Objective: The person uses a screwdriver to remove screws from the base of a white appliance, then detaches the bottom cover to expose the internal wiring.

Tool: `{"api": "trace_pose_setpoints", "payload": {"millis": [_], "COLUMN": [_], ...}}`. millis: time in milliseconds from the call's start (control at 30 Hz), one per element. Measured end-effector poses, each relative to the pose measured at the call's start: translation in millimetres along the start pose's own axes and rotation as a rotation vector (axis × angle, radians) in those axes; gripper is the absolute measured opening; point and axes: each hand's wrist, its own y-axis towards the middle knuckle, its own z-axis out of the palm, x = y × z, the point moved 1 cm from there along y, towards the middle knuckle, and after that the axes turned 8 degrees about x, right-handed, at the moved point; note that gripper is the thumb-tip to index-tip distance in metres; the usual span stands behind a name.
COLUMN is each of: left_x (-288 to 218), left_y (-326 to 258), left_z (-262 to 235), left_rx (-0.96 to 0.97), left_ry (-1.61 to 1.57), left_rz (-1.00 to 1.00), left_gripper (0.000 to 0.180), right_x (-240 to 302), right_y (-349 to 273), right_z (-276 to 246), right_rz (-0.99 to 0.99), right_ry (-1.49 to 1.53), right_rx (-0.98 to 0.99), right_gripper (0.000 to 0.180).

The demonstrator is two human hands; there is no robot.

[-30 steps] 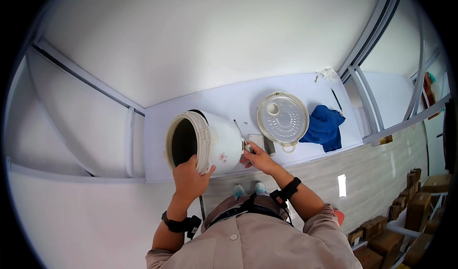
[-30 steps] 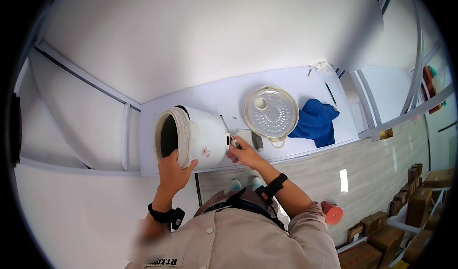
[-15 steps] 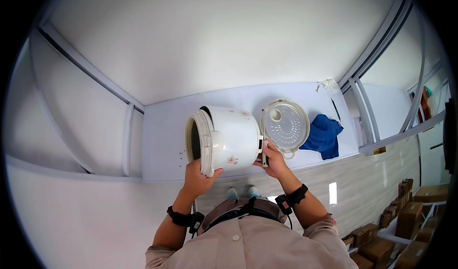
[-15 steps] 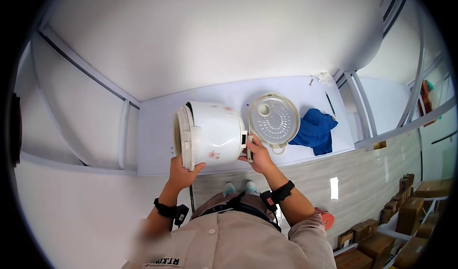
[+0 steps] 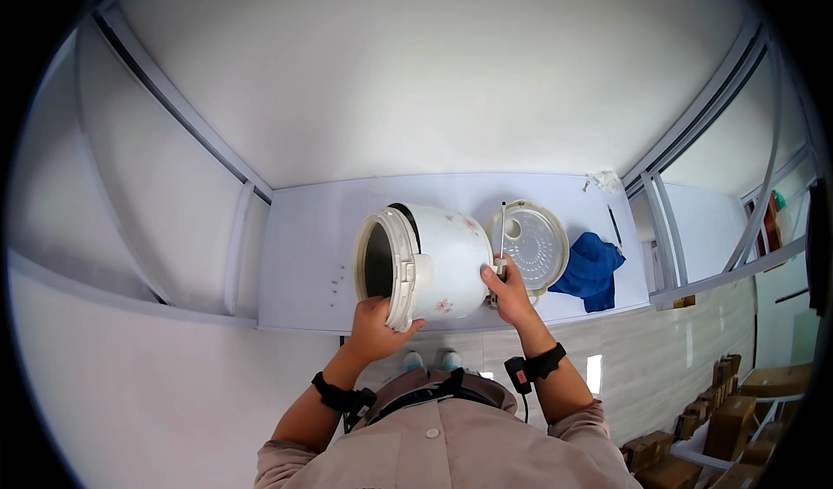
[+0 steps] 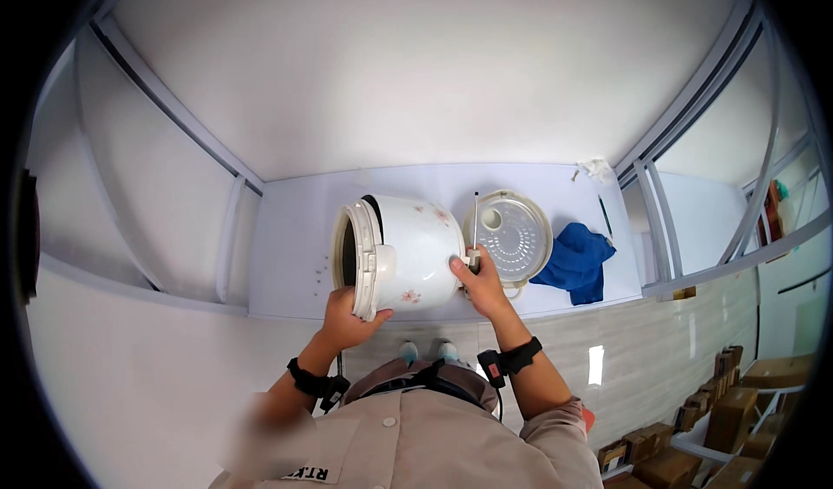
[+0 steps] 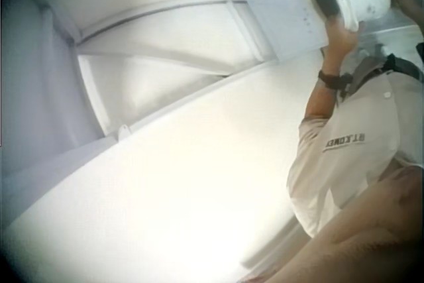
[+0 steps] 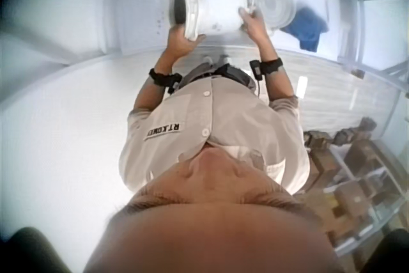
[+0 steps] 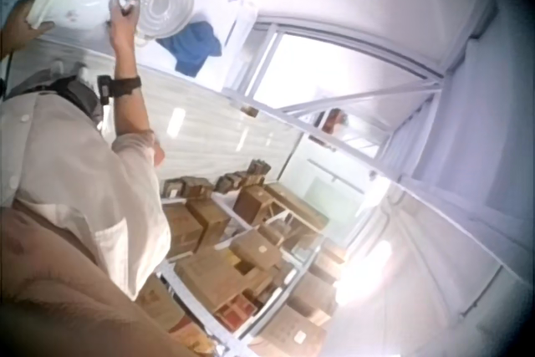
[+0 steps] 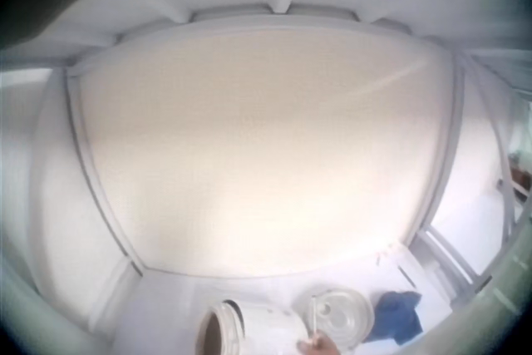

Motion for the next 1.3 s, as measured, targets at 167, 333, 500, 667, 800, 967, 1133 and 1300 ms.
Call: {"api": "trace_pose_setpoints", "payload": {"millis": [167, 333, 500, 667, 800, 967, 1133, 1300], "left_x": [-10.4, -15.0, -20.5, -33.0, -26.5, -33.2, -12.7, 29.3], "left_y": [8.6, 14.4, 15.0, 16.9, 18.7, 21.0, 21.4, 19.4], "left_z": [-6.2, -6.9, -12.6, -9.6, -4.1, -8.8, -7.6, 16.3], "left_rx": [-0.028, -0.051, -0.024, -0.036, -0.074, -0.046, -0.168, -0.222], "left_ry": [0.050, 0.125, 0.120, 0.059, 0.015, -0.302, -0.749, -0.977], "left_rz": [0.095, 0.238, 0.265, 0.259, 0.235, 0.012, -0.169, -0.232], "left_gripper": [0.032, 0.034, 0.038, 0.041, 0.042, 0.043, 0.050, 0.050], "right_x": [13.6, 32.2, 54.5, 66.8, 75.6, 78.4, 38.9, 21.6], "right_y": [-1.6, -8.5, -16.5, -17.7, -14.6, -15.5, -0.8, 1.8], "right_z": [-6.7, -20.4, -24.5, -24.6, -21.7, -25.9, -45.2, -15.0], "right_rz": [-0.010, -0.058, -0.098, -0.041, -0.128, -0.117, -0.178, -0.062], "right_ry": [-0.125, -0.330, -0.463, -0.478, -0.552, -0.178, 0.009, -0.112], "right_rx": [0.045, 0.079, 0.141, 0.183, 0.138, -0.018, -0.034, -0.031], "right_gripper": [0.045, 0.036, 0.029, 0.029, 0.029, 0.027, 0.024, 0.021]}}
